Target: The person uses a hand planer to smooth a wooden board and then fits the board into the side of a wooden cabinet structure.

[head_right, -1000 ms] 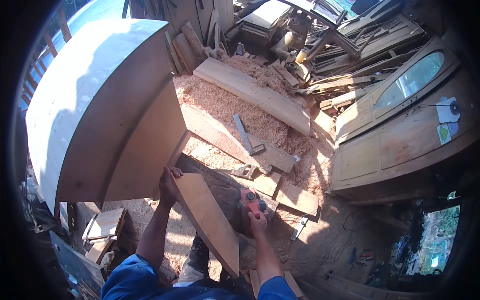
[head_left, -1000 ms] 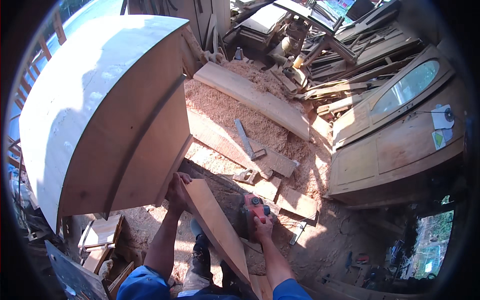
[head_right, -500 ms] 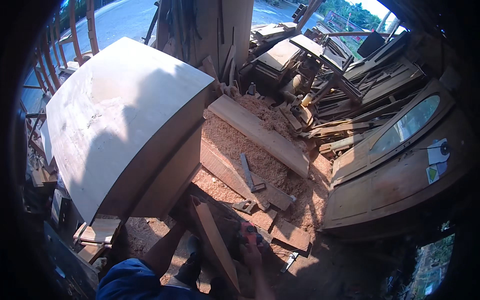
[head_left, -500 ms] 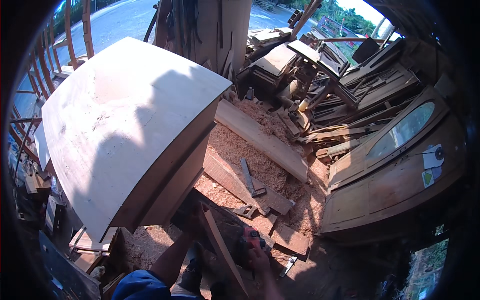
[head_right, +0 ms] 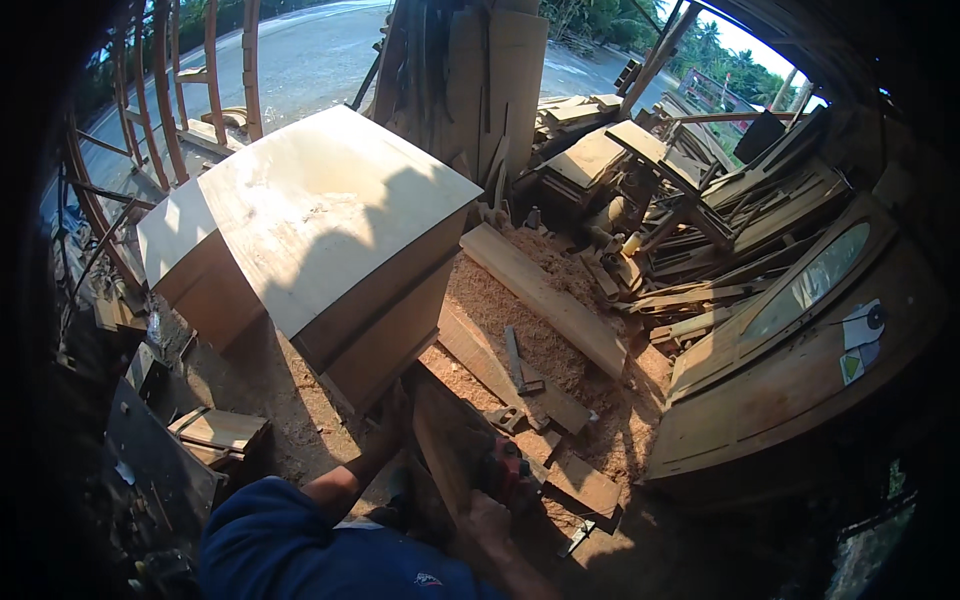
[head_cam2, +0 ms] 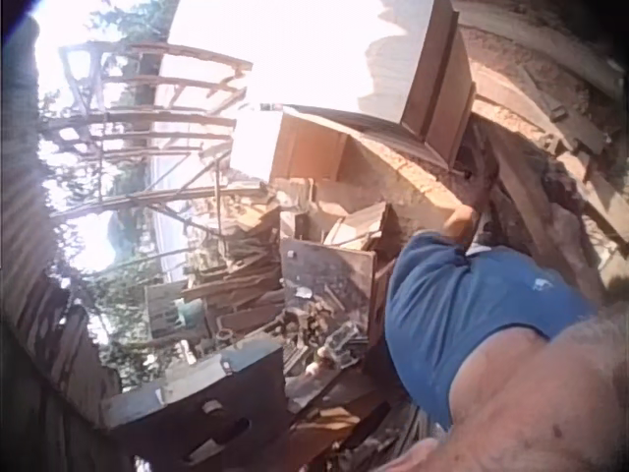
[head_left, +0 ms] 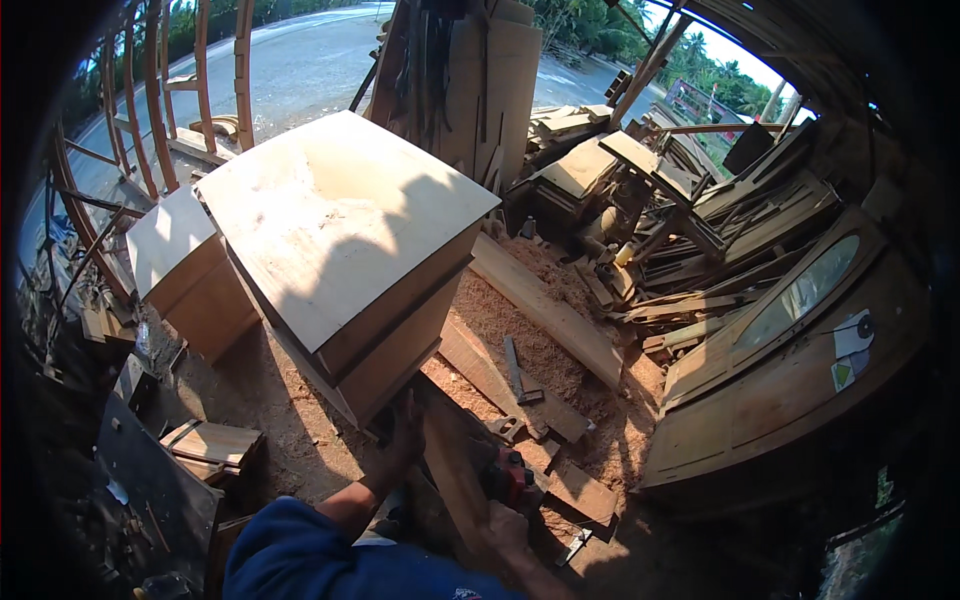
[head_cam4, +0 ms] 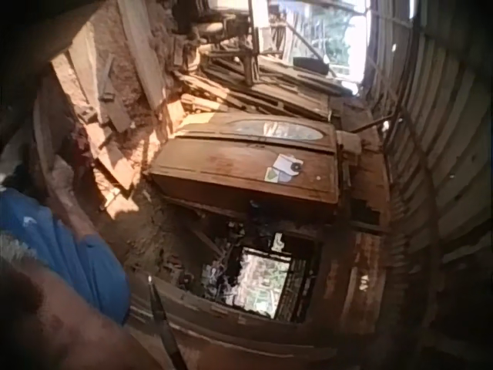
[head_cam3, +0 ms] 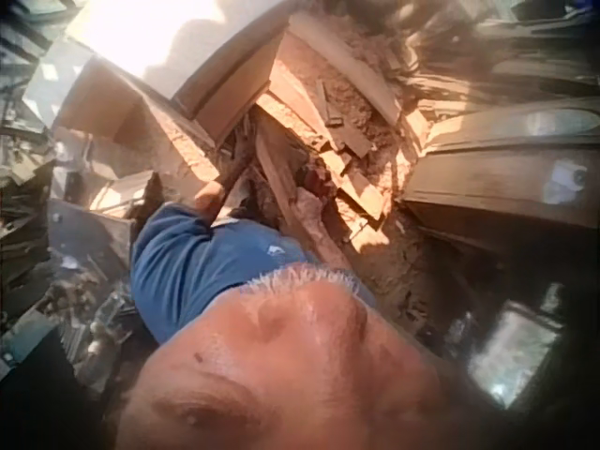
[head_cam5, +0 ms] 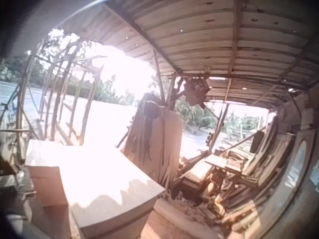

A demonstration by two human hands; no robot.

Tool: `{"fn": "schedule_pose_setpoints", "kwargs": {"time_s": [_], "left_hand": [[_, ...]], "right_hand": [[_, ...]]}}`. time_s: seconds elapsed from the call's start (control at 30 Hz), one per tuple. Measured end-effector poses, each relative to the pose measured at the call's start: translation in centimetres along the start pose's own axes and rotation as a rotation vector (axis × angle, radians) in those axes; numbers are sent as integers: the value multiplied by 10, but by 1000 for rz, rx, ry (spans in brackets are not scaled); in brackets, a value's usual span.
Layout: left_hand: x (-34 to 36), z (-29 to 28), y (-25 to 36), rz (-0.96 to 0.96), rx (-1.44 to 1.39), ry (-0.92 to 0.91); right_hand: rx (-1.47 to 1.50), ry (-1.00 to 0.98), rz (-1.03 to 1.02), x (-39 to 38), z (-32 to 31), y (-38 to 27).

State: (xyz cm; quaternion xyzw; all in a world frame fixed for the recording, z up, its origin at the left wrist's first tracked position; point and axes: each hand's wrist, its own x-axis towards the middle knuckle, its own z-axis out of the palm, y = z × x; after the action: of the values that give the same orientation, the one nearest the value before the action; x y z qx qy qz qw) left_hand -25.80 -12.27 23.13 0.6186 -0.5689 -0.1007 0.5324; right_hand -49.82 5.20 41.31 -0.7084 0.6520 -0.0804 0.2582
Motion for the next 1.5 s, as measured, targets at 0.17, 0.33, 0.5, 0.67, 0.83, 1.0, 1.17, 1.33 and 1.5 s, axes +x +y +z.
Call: {"fn": "schedule_pose_setpoints", "kwargs": {"time_s": [0.17,0.33,0.5,0.67,0.83,1.0,1.17,1.33,1.5], "left_hand": [[-100,-158,69,-415,-100,-263],[-172,-223,-14,-938,67,-234],[-120,-255,34,-885,-149,-108],[-81,-255,-15,-954,-244,107],[-43,-234,-122,-1181,-445,189],[-15,-213,-241,-1215,-230,60],[57,-195,-294,-1384,-869,66],[87,-177,-309,-1434,-1106,45],[87,-170,-340,-1360,-1165,109]], "right_hand": [[25,-58,-244,-39,1,-3],[61,-128,-436,-24,4,-65],[18,-159,-496,-4,23,-149],[-41,-131,-544,54,36,-245],[39,-96,-670,128,46,-314],[46,-119,-668,179,55,-393],[211,-229,-487,211,68,-427],[-383,51,-1025,243,156,-367],[-555,264,-940,258,179,-373]]}}
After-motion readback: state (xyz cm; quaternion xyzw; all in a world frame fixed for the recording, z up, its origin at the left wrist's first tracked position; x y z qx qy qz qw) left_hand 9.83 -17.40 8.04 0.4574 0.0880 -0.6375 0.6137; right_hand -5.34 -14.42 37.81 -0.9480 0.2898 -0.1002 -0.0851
